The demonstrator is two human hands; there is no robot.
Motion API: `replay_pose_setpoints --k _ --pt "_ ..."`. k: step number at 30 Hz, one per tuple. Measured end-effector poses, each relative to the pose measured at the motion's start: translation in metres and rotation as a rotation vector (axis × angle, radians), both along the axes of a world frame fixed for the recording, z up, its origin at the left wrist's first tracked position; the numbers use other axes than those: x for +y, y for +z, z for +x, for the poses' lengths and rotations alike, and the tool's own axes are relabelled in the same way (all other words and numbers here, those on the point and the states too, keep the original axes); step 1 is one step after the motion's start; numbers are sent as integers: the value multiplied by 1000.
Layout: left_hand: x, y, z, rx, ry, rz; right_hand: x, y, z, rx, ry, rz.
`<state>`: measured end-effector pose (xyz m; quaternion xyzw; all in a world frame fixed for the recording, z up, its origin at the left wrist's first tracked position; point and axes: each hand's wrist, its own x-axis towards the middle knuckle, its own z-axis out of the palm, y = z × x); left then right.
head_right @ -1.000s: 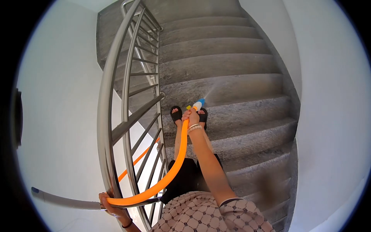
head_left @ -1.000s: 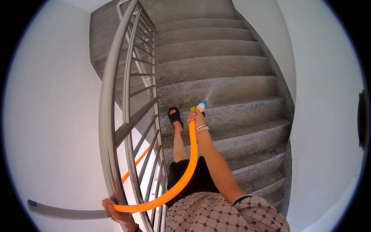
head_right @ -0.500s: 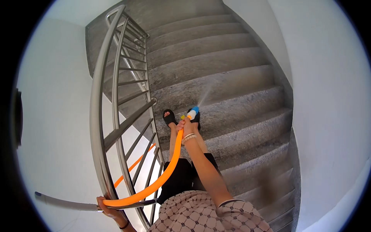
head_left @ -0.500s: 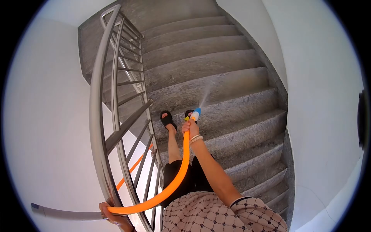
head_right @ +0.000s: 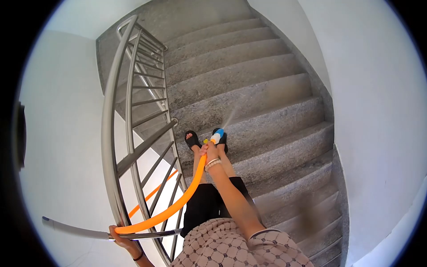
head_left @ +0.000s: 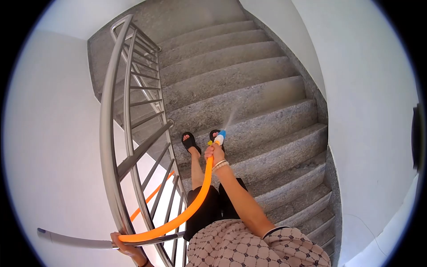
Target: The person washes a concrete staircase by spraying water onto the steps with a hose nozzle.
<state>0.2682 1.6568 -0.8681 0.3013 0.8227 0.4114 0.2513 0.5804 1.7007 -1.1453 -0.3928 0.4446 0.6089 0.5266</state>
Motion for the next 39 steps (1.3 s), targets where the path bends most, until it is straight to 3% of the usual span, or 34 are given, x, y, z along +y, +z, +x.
replay_pose_setpoints --k 6,14,16,20,22,25,32,35,39 --pt "9 2 18 17 12 57 -6 -10 35 -205 21 -69" --pt "1 -1 4 -43 28 65 3 -2 51 -217 -102 -8" --pt "0 -1 2 -58 40 32 6 -7 52 -147 -330 -31" --pt "1 -1 5 -34 89 46 6 7 66 -159 -396 13" --pt "-1 0 -1 -25 45 -17 -3 9 71 90 -487 427" --pt "-1 -5 -3 -31 3 69 -12 12 60 260 -473 501" --pt "-6 -7 -14 -114 15 49 -26 10 -4 479 -519 202" --pt "-13 -9 -28 -133 -46 56 -29 8 -5 446 -551 128" --pt "-4 -6 -3 -88 114 32 -36 -3 27 204 -443 113"
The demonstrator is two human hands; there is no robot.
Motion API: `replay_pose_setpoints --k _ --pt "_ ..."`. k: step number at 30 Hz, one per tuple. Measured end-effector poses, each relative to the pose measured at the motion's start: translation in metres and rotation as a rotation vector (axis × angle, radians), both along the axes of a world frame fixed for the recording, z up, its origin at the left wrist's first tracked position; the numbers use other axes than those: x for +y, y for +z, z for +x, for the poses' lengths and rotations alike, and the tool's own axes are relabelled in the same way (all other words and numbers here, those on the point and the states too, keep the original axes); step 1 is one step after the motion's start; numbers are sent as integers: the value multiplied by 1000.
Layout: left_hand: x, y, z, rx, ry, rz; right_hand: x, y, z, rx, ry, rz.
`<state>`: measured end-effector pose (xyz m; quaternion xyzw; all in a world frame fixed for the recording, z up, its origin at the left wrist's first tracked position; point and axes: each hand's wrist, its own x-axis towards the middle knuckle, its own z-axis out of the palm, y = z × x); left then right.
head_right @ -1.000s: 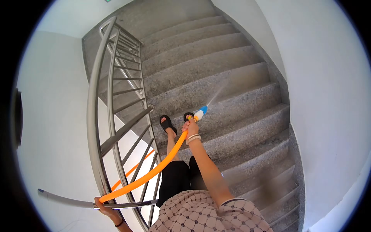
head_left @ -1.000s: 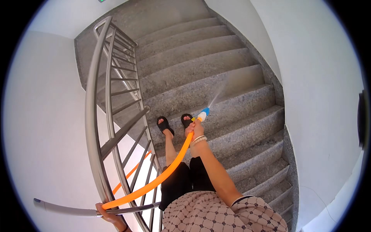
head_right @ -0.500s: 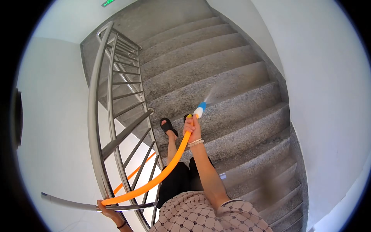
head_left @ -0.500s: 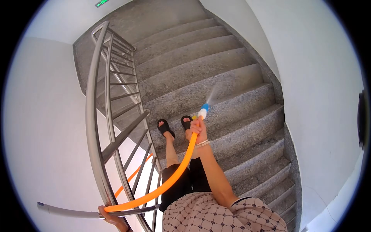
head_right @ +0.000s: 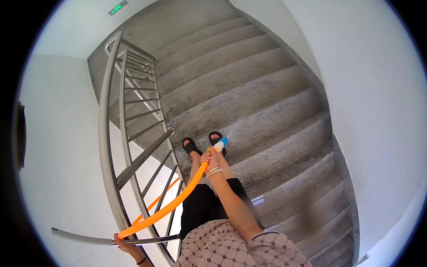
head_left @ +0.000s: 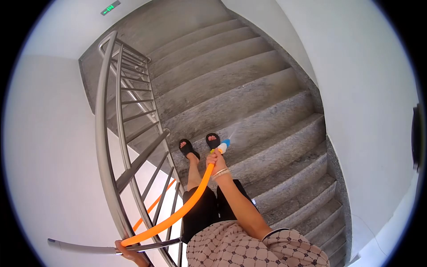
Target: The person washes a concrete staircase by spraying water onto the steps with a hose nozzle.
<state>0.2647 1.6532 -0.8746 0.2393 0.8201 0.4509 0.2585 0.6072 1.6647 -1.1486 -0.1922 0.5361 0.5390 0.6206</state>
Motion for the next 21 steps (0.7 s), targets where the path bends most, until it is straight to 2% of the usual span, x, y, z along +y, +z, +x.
replay_pose_setpoints --k 2,8,11,17,21 --pt "7 2 13 40 127 17 -2 -1 15 -119 23 -47" --pt "-1 1 -8 53 53 -97 0 0 41 -232 72 -67" --pt "1 0 0 92 50 -26 5 7 44 -237 80 -37" --pt "0 -1 -4 64 77 -36 17 15 46 -279 178 -4" --pt "3 -1 2 89 115 -14 20 17 51 -286 155 -38"
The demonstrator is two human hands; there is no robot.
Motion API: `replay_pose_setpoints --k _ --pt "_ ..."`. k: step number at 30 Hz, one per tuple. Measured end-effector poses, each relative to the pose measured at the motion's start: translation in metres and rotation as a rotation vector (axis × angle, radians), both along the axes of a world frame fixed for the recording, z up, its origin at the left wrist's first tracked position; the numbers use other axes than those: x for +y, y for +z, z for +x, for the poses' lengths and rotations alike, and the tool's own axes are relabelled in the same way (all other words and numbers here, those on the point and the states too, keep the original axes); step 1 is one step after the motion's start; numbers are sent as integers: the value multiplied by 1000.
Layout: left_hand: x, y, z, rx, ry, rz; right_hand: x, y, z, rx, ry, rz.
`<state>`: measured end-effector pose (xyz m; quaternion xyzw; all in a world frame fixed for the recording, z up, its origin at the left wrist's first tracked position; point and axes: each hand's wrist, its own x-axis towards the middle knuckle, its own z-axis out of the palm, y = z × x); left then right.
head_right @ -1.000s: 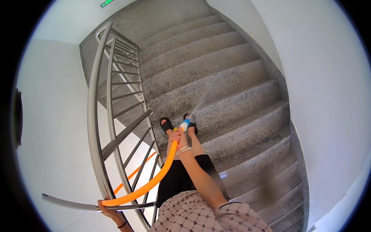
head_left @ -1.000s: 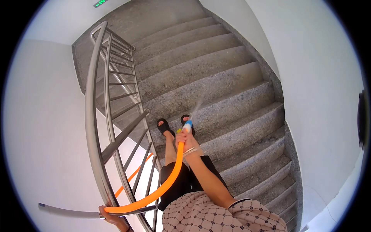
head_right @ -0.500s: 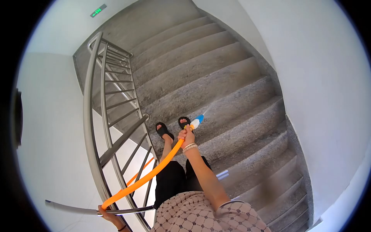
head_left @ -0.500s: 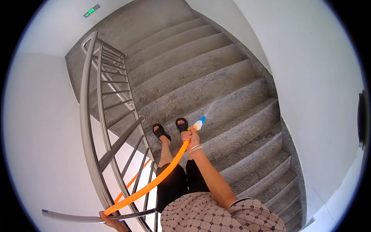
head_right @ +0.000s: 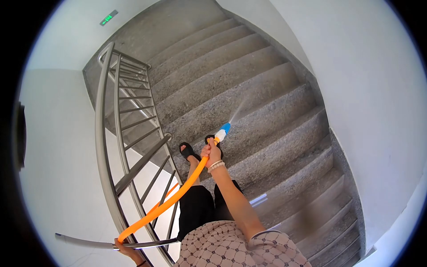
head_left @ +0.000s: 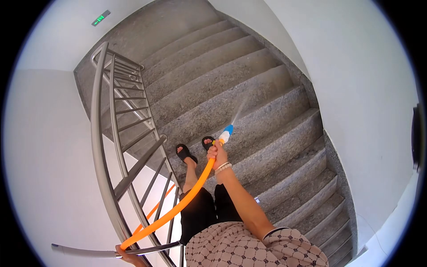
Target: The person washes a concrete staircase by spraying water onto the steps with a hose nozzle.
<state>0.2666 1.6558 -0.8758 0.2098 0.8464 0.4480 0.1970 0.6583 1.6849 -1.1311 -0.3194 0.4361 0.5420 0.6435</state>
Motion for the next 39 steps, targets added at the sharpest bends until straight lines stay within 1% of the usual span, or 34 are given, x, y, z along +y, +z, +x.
replay_pose_setpoints --k 2,5,7,9,12,14,16,19,22,24,26,28,30,32,35,39 --pt "-7 -2 -16 -13 -105 -63 1 2 3 -67 24 -7" --pt "6 9 29 29 -68 -2 1 3 6 -82 2 -20" --pt "-1 1 -1 17 -82 -19 1 2 6 -84 -2 -24" --pt "2 3 5 4 -97 -35 1 3 7 -87 -6 -26" --pt "5 7 22 -24 -94 8 0 6 7 -92 -12 -23" --pt "6 8 26 23 -89 -20 -1 8 8 -86 -43 -13" --pt "-2 -4 -5 19 -70 -7 -3 8 8 -92 -46 -9" --pt "-5 -8 -16 21 -51 3 -8 6 8 -105 -54 -9" --pt "-3 -6 -12 25 -60 -12 -22 -3 3 -89 -59 -25" --pt "-3 -5 -11 21 -71 -24 -31 -1 1 -70 -61 -40" --pt "-4 -4 -12 -2 -58 -57 -40 3 -1 -77 -12 -110" --pt "-5 -6 -16 12 -59 -49 -45 5 -1 -60 -14 -106" --pt "-1 -3 -7 28 -60 -39 -48 5 0 -88 -16 -100" --pt "0 1 9 -5 -122 -8 -49 4 1 -110 -19 -102" --pt "4 5 25 -54 -107 22 -48 5 6 -143 -20 -116" --pt "3 7 16 -46 -153 -41 -44 12 11 -179 0 -144"
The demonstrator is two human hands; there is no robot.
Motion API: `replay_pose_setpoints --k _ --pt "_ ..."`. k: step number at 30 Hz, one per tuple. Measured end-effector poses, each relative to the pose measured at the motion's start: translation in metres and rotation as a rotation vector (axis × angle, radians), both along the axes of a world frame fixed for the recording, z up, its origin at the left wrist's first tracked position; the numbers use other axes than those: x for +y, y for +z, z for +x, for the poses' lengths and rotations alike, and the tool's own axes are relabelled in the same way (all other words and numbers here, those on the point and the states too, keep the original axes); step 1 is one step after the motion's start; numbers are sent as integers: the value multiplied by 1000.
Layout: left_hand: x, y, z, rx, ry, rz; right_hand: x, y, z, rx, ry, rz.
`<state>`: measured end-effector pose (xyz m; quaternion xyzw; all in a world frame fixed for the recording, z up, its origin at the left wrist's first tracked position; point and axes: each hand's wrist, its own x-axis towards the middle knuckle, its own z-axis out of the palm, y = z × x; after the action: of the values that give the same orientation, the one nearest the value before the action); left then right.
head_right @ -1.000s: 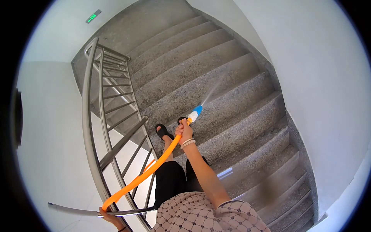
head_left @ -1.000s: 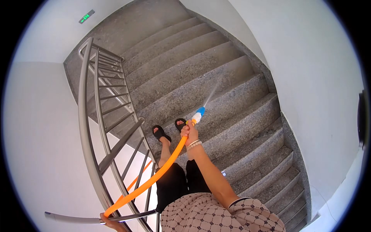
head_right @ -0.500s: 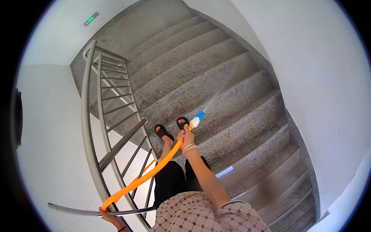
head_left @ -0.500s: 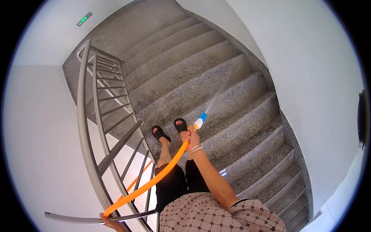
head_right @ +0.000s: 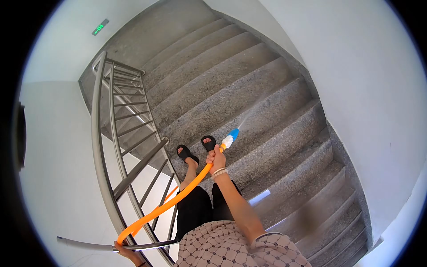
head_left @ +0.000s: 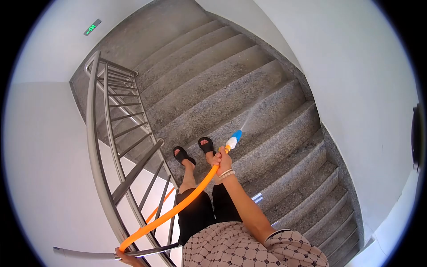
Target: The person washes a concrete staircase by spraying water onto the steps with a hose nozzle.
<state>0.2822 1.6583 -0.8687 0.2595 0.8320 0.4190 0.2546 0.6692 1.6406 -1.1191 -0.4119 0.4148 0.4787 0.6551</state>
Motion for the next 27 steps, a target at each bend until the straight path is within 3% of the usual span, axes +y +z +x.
replay_pose_setpoints --k 27 --pt "-5 -7 -12 34 20 -11 1 -9 4 23 39 116"
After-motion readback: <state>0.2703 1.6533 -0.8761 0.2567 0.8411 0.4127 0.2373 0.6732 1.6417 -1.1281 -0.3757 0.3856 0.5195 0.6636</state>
